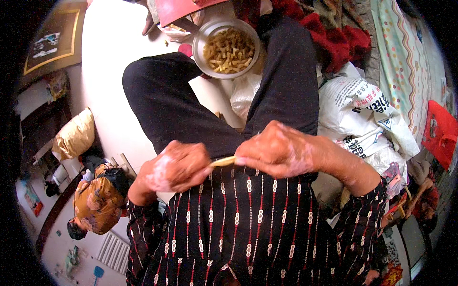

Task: The person ties thin yellow strips of food into knots by hand and places them into a bowl.

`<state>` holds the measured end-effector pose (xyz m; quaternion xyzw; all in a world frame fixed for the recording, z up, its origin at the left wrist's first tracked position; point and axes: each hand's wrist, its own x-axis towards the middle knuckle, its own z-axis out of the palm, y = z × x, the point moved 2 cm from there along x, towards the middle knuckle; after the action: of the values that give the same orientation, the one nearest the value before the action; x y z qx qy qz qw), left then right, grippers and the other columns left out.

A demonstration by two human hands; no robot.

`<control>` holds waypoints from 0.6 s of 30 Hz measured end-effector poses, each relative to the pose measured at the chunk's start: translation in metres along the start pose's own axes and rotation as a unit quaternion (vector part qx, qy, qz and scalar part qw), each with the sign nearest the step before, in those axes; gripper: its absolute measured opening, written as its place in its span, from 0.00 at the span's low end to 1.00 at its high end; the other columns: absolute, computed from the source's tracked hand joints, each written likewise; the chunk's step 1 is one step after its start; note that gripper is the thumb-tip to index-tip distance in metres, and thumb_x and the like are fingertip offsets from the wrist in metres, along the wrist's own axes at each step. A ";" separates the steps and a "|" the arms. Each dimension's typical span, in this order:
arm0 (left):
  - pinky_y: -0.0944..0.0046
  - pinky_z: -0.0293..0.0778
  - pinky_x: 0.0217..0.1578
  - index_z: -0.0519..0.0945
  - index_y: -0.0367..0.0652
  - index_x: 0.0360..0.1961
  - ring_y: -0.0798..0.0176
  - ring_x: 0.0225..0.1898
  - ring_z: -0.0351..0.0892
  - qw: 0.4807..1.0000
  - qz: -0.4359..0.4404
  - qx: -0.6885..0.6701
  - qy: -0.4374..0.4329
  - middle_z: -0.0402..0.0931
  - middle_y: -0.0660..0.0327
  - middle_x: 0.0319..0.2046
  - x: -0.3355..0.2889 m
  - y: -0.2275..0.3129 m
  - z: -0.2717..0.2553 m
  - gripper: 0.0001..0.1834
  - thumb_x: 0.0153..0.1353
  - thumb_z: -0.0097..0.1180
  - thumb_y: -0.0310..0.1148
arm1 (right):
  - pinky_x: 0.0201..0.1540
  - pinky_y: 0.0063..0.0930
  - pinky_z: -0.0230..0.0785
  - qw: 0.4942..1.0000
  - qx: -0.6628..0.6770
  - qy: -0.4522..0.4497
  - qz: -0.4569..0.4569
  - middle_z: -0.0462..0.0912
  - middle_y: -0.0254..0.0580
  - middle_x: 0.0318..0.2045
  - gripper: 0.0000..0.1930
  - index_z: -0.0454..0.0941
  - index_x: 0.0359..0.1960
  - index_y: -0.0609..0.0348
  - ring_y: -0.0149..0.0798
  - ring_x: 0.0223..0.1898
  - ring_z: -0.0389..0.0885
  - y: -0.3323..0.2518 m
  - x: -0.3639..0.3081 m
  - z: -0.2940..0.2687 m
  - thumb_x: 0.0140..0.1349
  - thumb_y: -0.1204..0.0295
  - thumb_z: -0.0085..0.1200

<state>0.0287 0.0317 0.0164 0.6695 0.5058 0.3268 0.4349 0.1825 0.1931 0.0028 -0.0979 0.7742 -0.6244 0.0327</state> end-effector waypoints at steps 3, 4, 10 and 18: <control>0.58 0.64 0.15 0.71 0.35 0.23 0.56 0.17 0.70 0.997 0.004 -0.069 0.037 0.67 0.57 0.17 -0.005 0.009 -0.025 0.06 0.54 0.55 0.21 | 0.18 0.33 0.65 0.997 -0.002 0.056 -0.053 0.73 0.44 0.16 0.09 0.73 0.29 0.65 0.40 0.16 0.74 -0.007 0.012 0.007 0.62 0.71 0.48; 0.59 0.65 0.15 0.71 0.34 0.23 0.56 0.17 0.71 0.995 -0.009 -0.074 0.061 0.69 0.56 0.18 -0.007 0.012 -0.035 0.06 0.54 0.54 0.21 | 0.17 0.32 0.65 0.994 -0.001 0.077 -0.076 0.74 0.43 0.16 0.09 0.73 0.30 0.65 0.38 0.16 0.74 -0.008 0.019 0.005 0.63 0.71 0.48; 0.65 0.69 0.20 0.75 0.32 0.33 0.65 0.21 0.75 0.973 -0.115 0.017 0.201 0.71 0.58 0.20 0.015 -0.017 -0.089 0.04 0.59 0.52 0.24 | 0.24 0.36 0.64 0.981 -0.098 0.153 -0.063 0.68 0.46 0.16 0.11 0.70 0.29 0.63 0.44 0.18 0.71 0.023 0.074 -0.046 0.65 0.67 0.45; 0.74 0.65 0.25 0.77 0.33 0.39 0.75 0.23 0.67 0.943 -0.146 0.021 0.297 0.69 0.66 0.20 0.064 -0.092 -0.138 0.11 0.64 0.50 0.32 | 0.26 0.24 0.62 0.970 -0.181 0.164 -0.016 0.67 0.39 0.17 0.12 0.74 0.33 0.64 0.25 0.22 0.68 0.070 0.126 -0.121 0.65 0.66 0.46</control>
<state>-0.1109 0.1379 -0.0119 0.4696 0.7111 0.4333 0.2934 0.0310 0.2990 -0.0304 -0.0112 0.8675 -0.4818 -0.1232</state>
